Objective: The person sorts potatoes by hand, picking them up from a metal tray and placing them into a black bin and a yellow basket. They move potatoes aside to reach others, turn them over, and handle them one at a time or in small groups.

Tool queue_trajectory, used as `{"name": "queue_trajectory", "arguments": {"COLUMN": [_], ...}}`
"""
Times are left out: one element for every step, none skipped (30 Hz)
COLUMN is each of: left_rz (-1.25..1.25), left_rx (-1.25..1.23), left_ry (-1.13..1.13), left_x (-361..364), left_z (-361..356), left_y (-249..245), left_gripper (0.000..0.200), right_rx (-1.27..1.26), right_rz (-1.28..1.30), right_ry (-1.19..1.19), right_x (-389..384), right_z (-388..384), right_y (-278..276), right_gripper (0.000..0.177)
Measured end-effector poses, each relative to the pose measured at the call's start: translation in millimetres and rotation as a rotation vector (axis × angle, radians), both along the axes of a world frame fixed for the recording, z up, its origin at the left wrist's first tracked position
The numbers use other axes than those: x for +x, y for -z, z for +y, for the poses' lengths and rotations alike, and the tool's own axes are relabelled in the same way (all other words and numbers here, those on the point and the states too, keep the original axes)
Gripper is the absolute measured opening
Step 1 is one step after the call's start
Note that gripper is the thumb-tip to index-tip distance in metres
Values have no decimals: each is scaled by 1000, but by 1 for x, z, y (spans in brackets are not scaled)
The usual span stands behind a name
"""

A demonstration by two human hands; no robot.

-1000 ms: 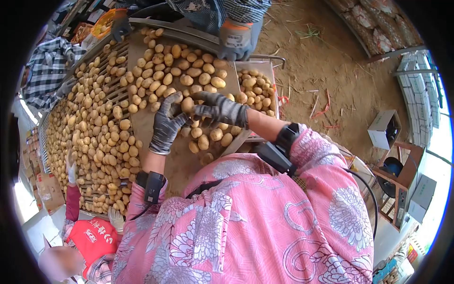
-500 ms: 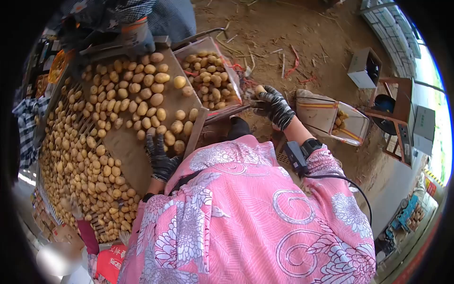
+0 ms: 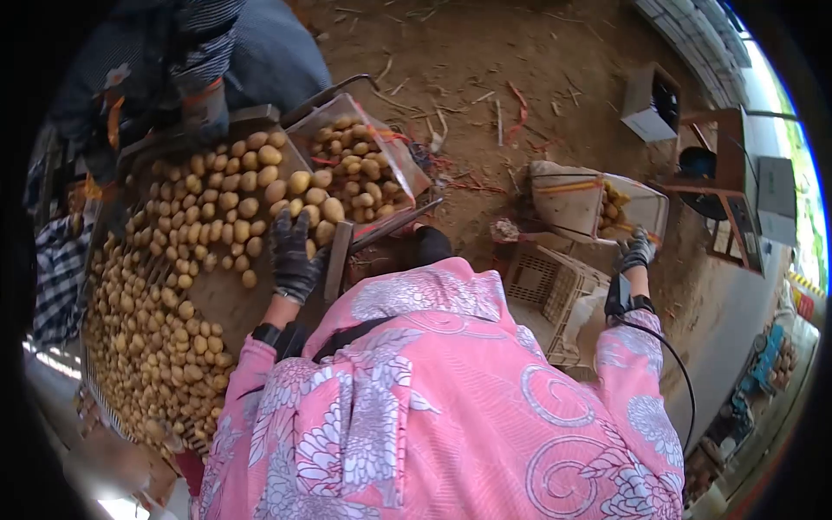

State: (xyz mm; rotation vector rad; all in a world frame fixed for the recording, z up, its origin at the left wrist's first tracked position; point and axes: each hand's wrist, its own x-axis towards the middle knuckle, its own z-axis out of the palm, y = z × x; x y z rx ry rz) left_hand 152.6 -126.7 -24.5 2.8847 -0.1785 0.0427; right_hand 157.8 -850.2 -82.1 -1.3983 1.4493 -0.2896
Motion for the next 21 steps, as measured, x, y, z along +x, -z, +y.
{"name": "queue_trajectory", "arguments": {"left_rz": [-23, 4, 4, 36, 82, 86, 60, 34, 14, 13, -66, -146, -152, -161, -172, 39, 254, 242, 170, 97, 86], "left_rx": [-34, -37, -57, -46, -49, -74, -126, -176, -137, -123, -12, 101, 85, 65, 75, 65, 45, 41, -12, -64, -73], "left_ry": [9, 32, 34, 34, 32, 46, 76, 113, 81, 63, -51, -160, -327, -494, -504, -650, -791, -802, -706, -612, -628], "left_x": [15, 33, 49, 64, 75, 79, 76, 73, 63, 46, 26, 6, -19, -40, -54, -66, -70, -68, -62, -55, -46], "left_z": [-3, -7, -12, -17, -19, -19, -15, -9, -1, 10, 27, 44, 67, 84, 87, 89, 92, 90, 83, 76, 69], "left_y": [4, -1, 0, -4, -2, -6, -11, -17, -23, -30, -38, -47, -35, -16, -13, -12, -9, -4, 4, 8, 11], "left_gripper": [76, 74, 72, 71, 70, 68, 70, 73, 75, 75, 77, 80, 85, 91, 91, 96, 101, 101, 104, 107, 107], "right_rx": [-209, -247, -114, -126, -102, -81, -216, -354, -644, -938, -926, -825, -723, -716, -567, -420, -395, -480, -481, -484, -534], "right_rz": [25, 123, 145, 148, 153, 160, 179, 194, 110, 14, -1, 62, 125, 111, 72, 33, -82, -66, -75, -83, -144], "right_ry": [-35, -113, -150, -221, -339, -465, -632, -790, -992, -1172, -1182, -1276, -1365, -1366, -1387, -1407, -1466, -1550, -1614, -1680, -1753], "right_x": [3, 10, 23, 35, 47, 63, 82, 98, 110, 120, 129, 137, 142, 144, 149, 157, 164, 163, 163, 162, 162], "right_z": [10, 9, 51, 78, 96, 111, 124, 138, 150, 161, 183, 222, 255, 280, 302, 319, 329, 359, 389, 421, 446], "right_y": [6, 13, -11, -13, -7, 3, 15, 28, 39, 50, 41, 11, -9, -13, -17, -19, -2, -18, -36, -55, -65], "right_gripper": [45, 52, 53, 55, 54, 53, 53, 53, 51, 50, 50, 47, 45, 45, 45, 44, 44, 43, 43, 43, 43]}}
